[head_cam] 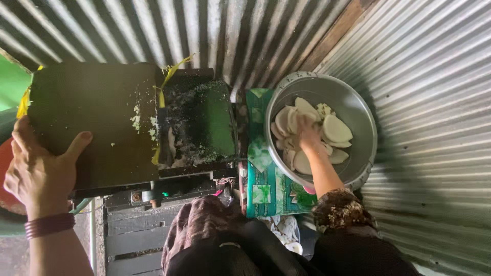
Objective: The person repeatedly picks up white vegetable slices from a metal bowl and grates them against a rotating drum grater. The grated material falls into a large green basin below. The person continues this process for the duration of the clip.
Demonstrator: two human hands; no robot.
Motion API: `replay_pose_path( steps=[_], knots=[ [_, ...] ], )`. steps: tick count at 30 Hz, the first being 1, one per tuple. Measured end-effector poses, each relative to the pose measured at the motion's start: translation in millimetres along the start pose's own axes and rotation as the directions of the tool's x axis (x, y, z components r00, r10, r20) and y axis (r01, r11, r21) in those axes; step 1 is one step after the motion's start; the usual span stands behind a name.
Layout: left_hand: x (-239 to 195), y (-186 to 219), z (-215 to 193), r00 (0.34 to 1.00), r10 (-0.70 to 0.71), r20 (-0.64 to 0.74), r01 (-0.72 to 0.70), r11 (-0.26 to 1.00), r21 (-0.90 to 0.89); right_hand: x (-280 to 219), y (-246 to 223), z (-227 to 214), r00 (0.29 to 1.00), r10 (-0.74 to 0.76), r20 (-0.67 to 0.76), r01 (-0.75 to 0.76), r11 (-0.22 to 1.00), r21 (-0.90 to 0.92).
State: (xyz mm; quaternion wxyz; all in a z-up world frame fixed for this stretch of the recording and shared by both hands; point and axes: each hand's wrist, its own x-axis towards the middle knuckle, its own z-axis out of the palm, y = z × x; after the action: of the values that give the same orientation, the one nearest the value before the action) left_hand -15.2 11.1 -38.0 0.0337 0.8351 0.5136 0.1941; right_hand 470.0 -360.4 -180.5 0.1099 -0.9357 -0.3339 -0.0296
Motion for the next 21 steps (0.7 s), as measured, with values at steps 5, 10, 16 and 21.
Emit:
replay_pose_path(
  steps=[5, 10, 16, 21],
  knots=[
    [6.5, 12.7, -11.4, 0.998, -0.055, 0.010, 0.054, 0.998, 0.036, -11.5, 34.3, 34.0, 0.976, 0.022, 0.218, -0.025, 1.000, 0.012],
    [4.1, 19.7, -19.6, 0.997, -0.070, 0.023, 0.070, 0.998, -0.008, -6.9, -16.5, -31.3, 0.972, 0.223, 0.070, -0.185, 0.553, 0.812],
    [5.6, 27.8, -29.4, 0.996, -0.084, 0.030, 0.087, 0.992, -0.087, 13.4, -173.9, -130.8, 0.903, -0.420, 0.092, 0.041, 0.298, 0.954],
    [3.9, 30.6, -34.0, 0.997, -0.079, 0.003, 0.079, 0.991, -0.104, 27.8, -292.7, -86.7, 0.751, -0.531, 0.393, 0.340, 0.821, 0.459]
  ],
)
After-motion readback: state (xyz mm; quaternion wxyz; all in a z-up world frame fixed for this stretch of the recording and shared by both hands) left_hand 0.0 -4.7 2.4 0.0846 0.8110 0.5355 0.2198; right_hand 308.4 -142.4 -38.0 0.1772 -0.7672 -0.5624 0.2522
